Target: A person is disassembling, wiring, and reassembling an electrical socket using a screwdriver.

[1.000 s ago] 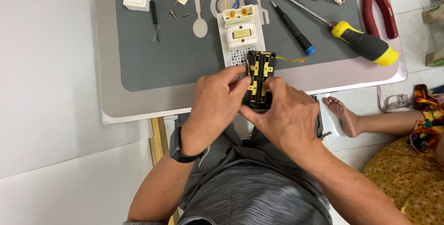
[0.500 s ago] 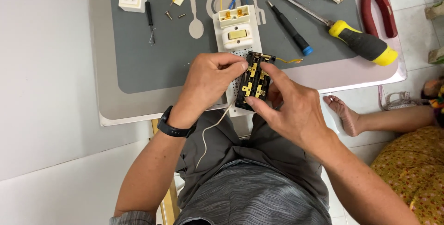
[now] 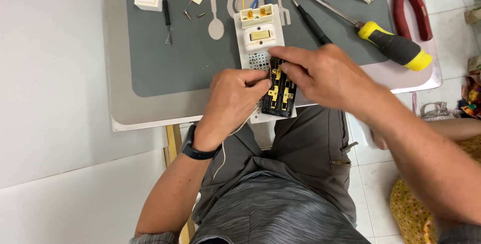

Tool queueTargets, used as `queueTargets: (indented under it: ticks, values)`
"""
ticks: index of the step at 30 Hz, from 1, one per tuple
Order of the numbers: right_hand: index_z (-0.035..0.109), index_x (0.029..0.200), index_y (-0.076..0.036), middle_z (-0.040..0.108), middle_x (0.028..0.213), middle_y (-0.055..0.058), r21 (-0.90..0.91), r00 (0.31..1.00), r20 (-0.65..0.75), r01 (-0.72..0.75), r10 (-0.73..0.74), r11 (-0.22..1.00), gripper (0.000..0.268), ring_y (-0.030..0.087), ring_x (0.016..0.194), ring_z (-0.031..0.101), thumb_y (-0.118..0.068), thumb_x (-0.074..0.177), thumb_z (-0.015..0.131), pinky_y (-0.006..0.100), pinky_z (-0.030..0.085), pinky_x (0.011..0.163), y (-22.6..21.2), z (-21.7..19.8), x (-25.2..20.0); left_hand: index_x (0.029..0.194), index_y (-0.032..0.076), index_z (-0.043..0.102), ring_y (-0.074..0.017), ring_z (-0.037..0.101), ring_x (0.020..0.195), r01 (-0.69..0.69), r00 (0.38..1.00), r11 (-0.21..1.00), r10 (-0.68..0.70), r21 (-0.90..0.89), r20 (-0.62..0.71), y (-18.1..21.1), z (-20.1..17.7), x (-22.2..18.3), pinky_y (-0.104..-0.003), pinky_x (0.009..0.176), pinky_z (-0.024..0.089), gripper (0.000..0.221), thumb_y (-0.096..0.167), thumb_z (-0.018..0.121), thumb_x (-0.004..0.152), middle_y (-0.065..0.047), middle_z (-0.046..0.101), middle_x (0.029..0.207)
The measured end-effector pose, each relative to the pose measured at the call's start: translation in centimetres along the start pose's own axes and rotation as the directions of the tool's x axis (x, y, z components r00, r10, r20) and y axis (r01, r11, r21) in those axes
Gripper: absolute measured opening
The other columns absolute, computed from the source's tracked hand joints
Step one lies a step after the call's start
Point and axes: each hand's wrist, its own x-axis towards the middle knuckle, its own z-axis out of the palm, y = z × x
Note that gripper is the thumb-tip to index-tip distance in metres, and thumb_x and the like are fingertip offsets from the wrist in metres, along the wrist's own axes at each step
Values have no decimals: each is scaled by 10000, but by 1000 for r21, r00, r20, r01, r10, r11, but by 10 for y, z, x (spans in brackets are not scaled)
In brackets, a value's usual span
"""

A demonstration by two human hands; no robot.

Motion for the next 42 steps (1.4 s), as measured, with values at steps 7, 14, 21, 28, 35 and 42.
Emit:
queueTargets:
  ticks: [7, 14, 21, 28, 35, 42]
  values:
    - [672, 1227, -171, 754, 841, 104, -6, 904, 421, -80, 75, 997, 350, 332, 649, 643, -171, 905, 536, 432, 458, 663, -11, -21, 32, 608, 127, 610, -122, 388, 557, -165, 979, 986, 165, 15, -117, -5, 8, -3, -296, 542, 339, 232, 147, 582, 838, 15, 478, 550]
    - [629, 1237, -181, 685, 561, 94, -82, 644, 664, -441, 379, 894, 356, 217, 477, 690, -220, 955, 415, 261, 514, 790, -25, -35, 55, 739, 138, 726, -111, 488, 575, -123, 990, 992, 121, -19, -71, -6, 6, -3, -296, 554, 394, 180, 168, 587, 851, 35, 593, 624]
    - [740, 1015, -114, 586, 544, 89, 55, 685, 563, -589, 462, 806, 211, 163, 448, 551, -148, 948, 544, 278, 535, 537, -34, -36, 54, 1108, 72, 722, -143, 627, 703, -2, 1000, 995, -1, -104, -25, 16, -3, -19, -294, 665, 468, 353, 285, 549, 887, -48, 724, 938]
    - [790, 907, -168, 660, 608, -6, 104, 814, 483, -418, 322, 902, 177, 114, 455, 551, -169, 911, 614, 223, 465, 655, -20, -32, 47, 1201, 57, 628, -302, 610, 1021, -84, 979, 956, 132, 281, -156, 3, 29, -28, -451, 795, 486, 664, 522, 714, 735, -77, 651, 1127]
    - [764, 854, -136, 633, 581, 20, 113, 822, 483, -402, 303, 909, 164, 112, 507, 570, -154, 906, 609, 265, 432, 581, -16, -32, 44, 1244, 102, 586, -328, 609, 971, -43, 971, 963, 103, 266, -217, 8, 34, -34, -476, 775, 489, 635, 451, 721, 731, -74, 632, 1090]
    - [697, 745, -77, 579, 569, 0, 311, 879, 428, -362, 210, 879, 189, 86, 469, 550, -23, 859, 555, 225, 447, 500, 0, -14, 37, 1303, 85, 527, -333, 603, 959, 24, 977, 974, 25, 227, -213, 5, 35, -32, -481, 752, 495, 694, 434, 697, 728, -76, 616, 1049]
